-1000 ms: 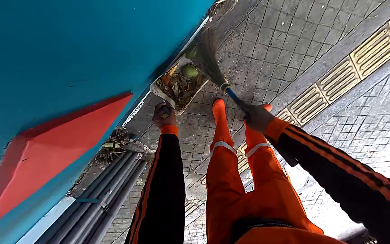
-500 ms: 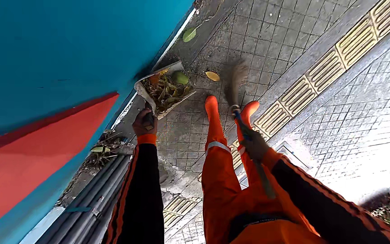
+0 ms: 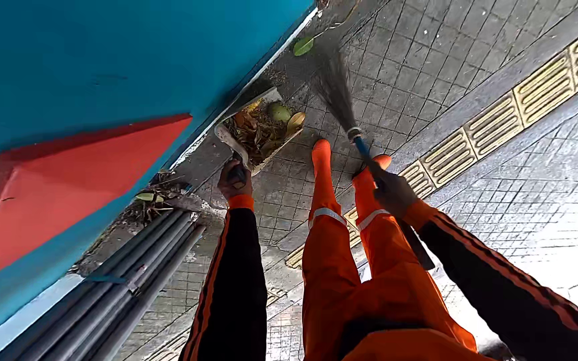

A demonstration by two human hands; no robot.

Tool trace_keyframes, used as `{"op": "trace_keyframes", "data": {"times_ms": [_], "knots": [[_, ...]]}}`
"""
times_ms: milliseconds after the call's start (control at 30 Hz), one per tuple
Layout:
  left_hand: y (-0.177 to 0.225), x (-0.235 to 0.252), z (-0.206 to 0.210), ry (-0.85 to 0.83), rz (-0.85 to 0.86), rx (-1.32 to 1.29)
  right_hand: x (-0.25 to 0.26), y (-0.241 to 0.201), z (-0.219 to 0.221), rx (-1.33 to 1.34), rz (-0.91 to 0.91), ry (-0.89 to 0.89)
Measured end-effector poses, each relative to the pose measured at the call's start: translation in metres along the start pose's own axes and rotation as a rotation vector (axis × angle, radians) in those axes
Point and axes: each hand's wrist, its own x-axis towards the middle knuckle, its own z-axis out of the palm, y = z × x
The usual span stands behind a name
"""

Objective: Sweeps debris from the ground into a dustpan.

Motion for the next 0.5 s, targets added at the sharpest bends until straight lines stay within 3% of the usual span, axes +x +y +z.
{"op": "trace_keyframes", "data": {"times_ms": [67, 133, 233, 300, 400, 500], "knots": [[-0.003, -0.002, 0.005, 0.033, -0.030, -0.021, 0.005, -0.020, 0.026, -0.079, -0.098, -0.173], [-0.006, -0.005, 0.003, 0.066, -0.053, -0.052, -0.026, -0.016, 0.036, -0.104, -0.156, -0.248], [-0.014, -0.018, -0.017, 0.097, -0.129, -0.085, -0.087, 0.023, 0.013, -0.029, -0.148, -0.076], [-0.021, -0.024, -0.031, 0.133, -0.202, -0.064, -0.099, 0.035, -0.009, -0.021, -0.115, 0.103], [-0.029, -0.030, -0.046, 0.188, -0.310, 0.016, -0.056, -0.004, -0.024, -0.072, 0.026, 0.178], [-0.033, -0.022, -0.048, 0.253, -0.293, 0.043, 0.012, -0.062, 0.012, -0.149, -0.015, 0.058]]}}
